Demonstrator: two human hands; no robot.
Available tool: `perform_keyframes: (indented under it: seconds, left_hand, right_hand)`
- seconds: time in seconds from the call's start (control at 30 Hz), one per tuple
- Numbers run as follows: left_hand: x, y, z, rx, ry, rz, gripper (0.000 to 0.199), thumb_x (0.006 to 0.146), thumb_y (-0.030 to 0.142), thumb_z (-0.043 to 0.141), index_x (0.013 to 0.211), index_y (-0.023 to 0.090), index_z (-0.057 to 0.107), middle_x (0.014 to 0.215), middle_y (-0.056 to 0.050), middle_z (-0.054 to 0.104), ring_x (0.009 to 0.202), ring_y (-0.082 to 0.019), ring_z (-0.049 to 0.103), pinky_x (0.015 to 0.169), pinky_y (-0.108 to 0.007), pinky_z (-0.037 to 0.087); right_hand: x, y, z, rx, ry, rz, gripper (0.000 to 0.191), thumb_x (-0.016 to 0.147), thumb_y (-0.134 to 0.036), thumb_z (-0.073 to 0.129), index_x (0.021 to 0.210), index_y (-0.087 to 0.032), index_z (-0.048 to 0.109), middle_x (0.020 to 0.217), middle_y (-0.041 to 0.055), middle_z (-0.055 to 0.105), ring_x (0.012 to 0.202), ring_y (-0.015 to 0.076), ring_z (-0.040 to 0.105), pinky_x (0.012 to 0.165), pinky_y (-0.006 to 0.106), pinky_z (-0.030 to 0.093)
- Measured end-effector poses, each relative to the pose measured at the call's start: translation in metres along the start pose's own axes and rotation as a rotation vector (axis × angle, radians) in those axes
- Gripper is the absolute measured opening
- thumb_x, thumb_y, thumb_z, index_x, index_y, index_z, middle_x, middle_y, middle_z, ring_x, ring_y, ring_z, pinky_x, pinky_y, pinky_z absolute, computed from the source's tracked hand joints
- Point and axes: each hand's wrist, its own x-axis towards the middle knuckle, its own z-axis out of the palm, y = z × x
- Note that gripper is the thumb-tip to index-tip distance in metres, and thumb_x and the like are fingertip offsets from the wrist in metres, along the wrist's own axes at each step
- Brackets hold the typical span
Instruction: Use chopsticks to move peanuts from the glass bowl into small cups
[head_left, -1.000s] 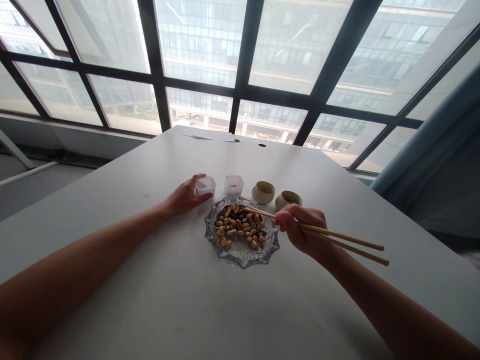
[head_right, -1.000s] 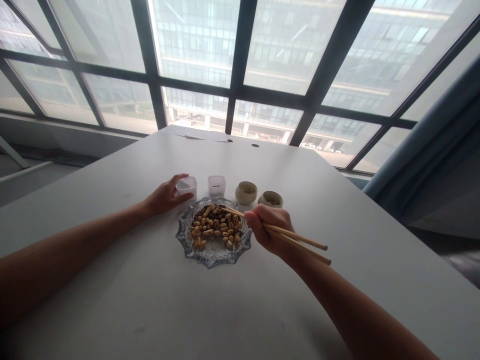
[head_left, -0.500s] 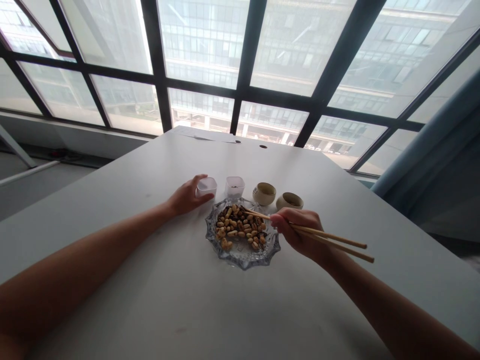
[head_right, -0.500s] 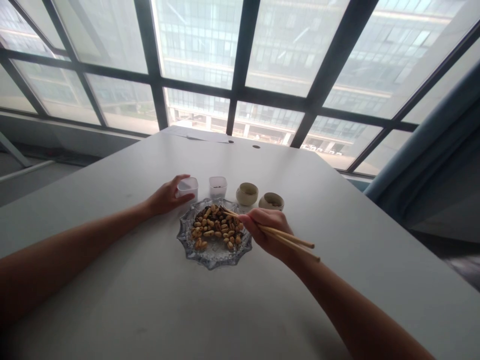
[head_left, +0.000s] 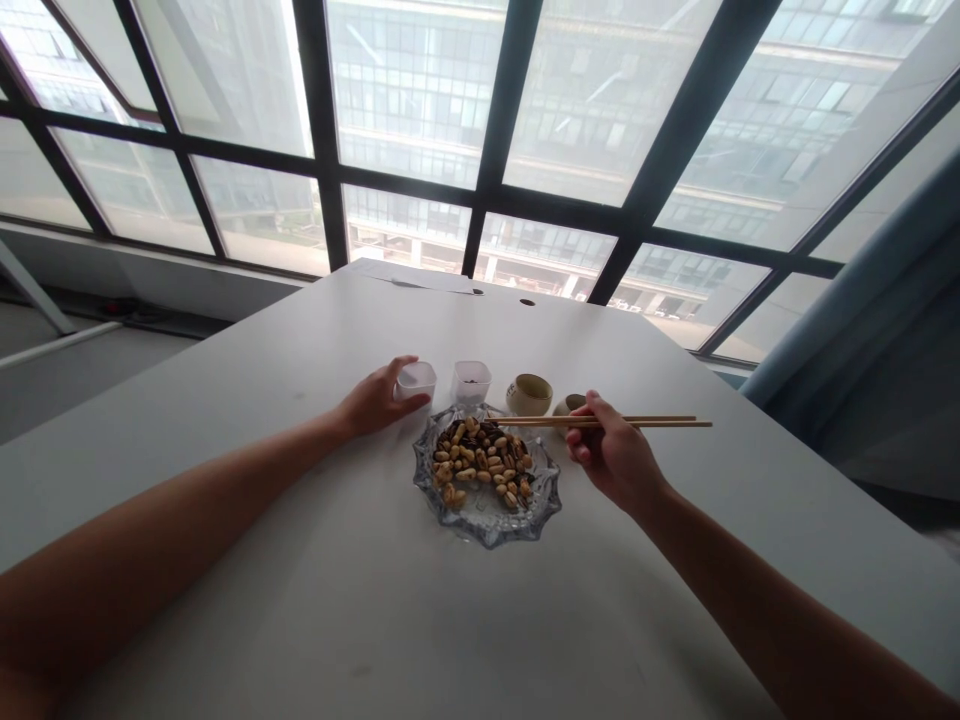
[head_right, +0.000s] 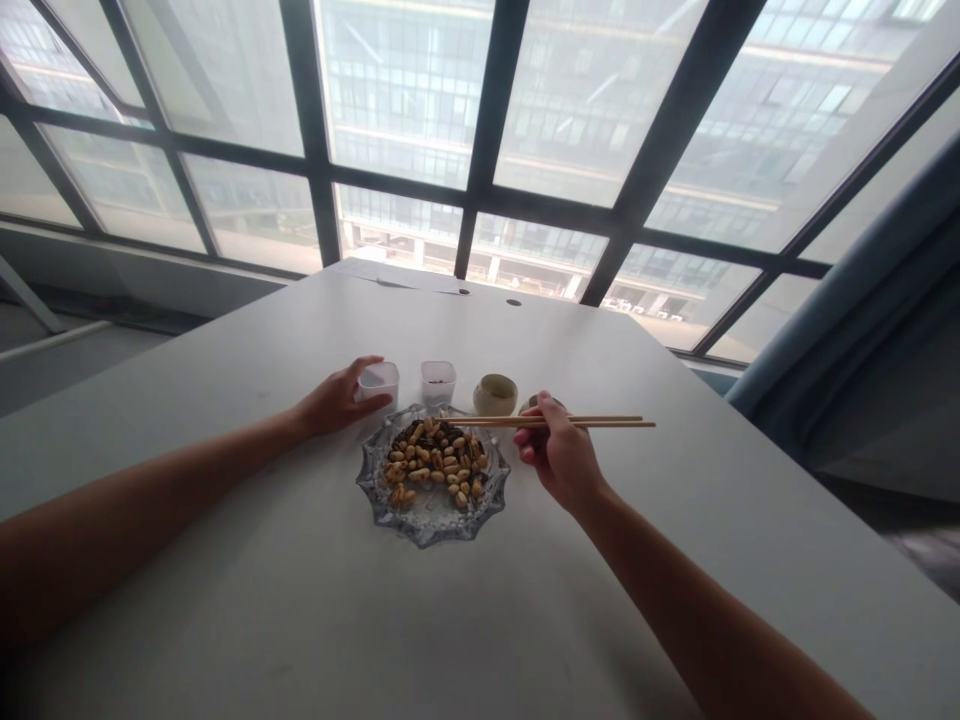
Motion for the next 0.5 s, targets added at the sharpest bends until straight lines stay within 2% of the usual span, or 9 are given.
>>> perform_keyframes:
  seconds: [0.07, 0.13, 0.2, 0.23, 0.3, 0.37, 0.43, 0.5]
  left_hand:
    - [0.000, 0.000, 0.000, -0.007, -0.003, 0.000, 0.075, 0.080, 0.060, 0.062, 0.137, 0.014, 0.047, 0.087, -0.007, 0.066, 0.077, -0.023, 0.064, 0.076, -0.035, 0.051]
    - [0.000, 0.001, 0.000, -0.009, -0.002, 0.003, 0.075, 0.080, 0.060, 0.062, 0.137, 0.014, 0.047, 0.087, -0.007, 0.066, 0.077, -0.023, 0.064, 0.076, -0.035, 0.051]
    - [0.001, 0.001, -0.001, -0.002, 0.001, 0.005, 0.075, 0.079, 0.060, 0.062, 0.137, 0.014, 0.047, 0.089, -0.008, 0.066, 0.078, -0.023, 0.065, 0.077, -0.035, 0.051]
    - [0.001, 0.001, -0.001, 0.001, 0.003, 0.006, 0.075, 0.079, 0.060, 0.062, 0.137, 0.014, 0.047, 0.090, -0.008, 0.067, 0.079, -0.023, 0.065, 0.077, -0.035, 0.052]
    - [0.000, 0.001, -0.001, 0.004, 0.004, 0.006, 0.074, 0.079, 0.060, 0.062, 0.136, 0.014, 0.048, 0.091, -0.008, 0.067, 0.079, -0.023, 0.065, 0.077, -0.035, 0.052]
    - [0.000, 0.001, -0.001, 0.003, 0.000, 0.002, 0.074, 0.080, 0.059, 0.062, 0.137, 0.015, 0.047, 0.091, -0.008, 0.067, 0.080, -0.024, 0.065, 0.077, -0.035, 0.052]
    - [0.000, 0.001, -0.001, 0.001, -0.004, -0.002, 0.075, 0.080, 0.059, 0.062, 0.138, 0.015, 0.047, 0.091, -0.009, 0.068, 0.081, -0.024, 0.065, 0.078, -0.036, 0.052]
    - [0.000, 0.000, 0.000, -0.002, -0.003, -0.002, 0.075, 0.080, 0.060, 0.062, 0.138, 0.015, 0.046, 0.093, -0.009, 0.068, 0.082, -0.025, 0.066, 0.078, -0.036, 0.052]
  right_hand:
    - [-0.003, 0.002, 0.000, -0.050, -0.018, -0.078, 0.041, 0.079, -0.052, 0.073, 0.063, -0.017, 0.059, 0.045, 0.0003, 0.058, 0.035, 0.0101, 0.051, 0.029, 0.018, 0.039]
    - [-0.008, 0.004, -0.002, -0.174, -0.013, -0.278, 0.044, 0.084, -0.057, 0.067, 0.065, -0.018, 0.060, 0.045, 0.0008, 0.059, 0.034, 0.0112, 0.051, 0.030, 0.020, 0.039]
    - [-0.014, 0.003, -0.004, -0.400, -0.064, -0.598, 0.041, 0.093, -0.052, 0.058, 0.069, -0.018, 0.062, 0.050, 0.0013, 0.063, 0.035, 0.0115, 0.053, 0.033, 0.022, 0.041]
    - [-0.018, 0.001, -0.005, -0.538, -0.136, -0.796, 0.038, 0.097, -0.045, 0.055, 0.071, -0.019, 0.063, 0.054, 0.0017, 0.065, 0.038, 0.0116, 0.056, 0.037, 0.023, 0.043]
    - [-0.026, -0.005, -0.006, -0.809, -0.352, -1.204, 0.029, 0.099, -0.031, 0.053, 0.075, -0.020, 0.063, 0.060, 0.0020, 0.067, 0.047, 0.0120, 0.059, 0.044, 0.024, 0.046]
    - [-0.033, -0.012, -0.004, -1.024, -0.559, -1.523, 0.021, 0.098, -0.025, 0.053, 0.081, -0.019, 0.062, 0.062, 0.0020, 0.067, 0.050, 0.0125, 0.058, 0.048, 0.025, 0.046]
    - [-0.039, -0.017, 0.000, -1.159, -0.663, -1.683, 0.017, 0.099, -0.024, 0.051, 0.085, -0.018, 0.060, 0.061, 0.0017, 0.064, 0.051, 0.0130, 0.055, 0.050, 0.027, 0.045]
    - [-0.042, -0.018, 0.003, -1.205, -0.686, -1.730, 0.017, 0.100, -0.024, 0.049, 0.088, -0.017, 0.058, 0.061, 0.0013, 0.062, 0.052, 0.0132, 0.054, 0.051, 0.027, 0.044]
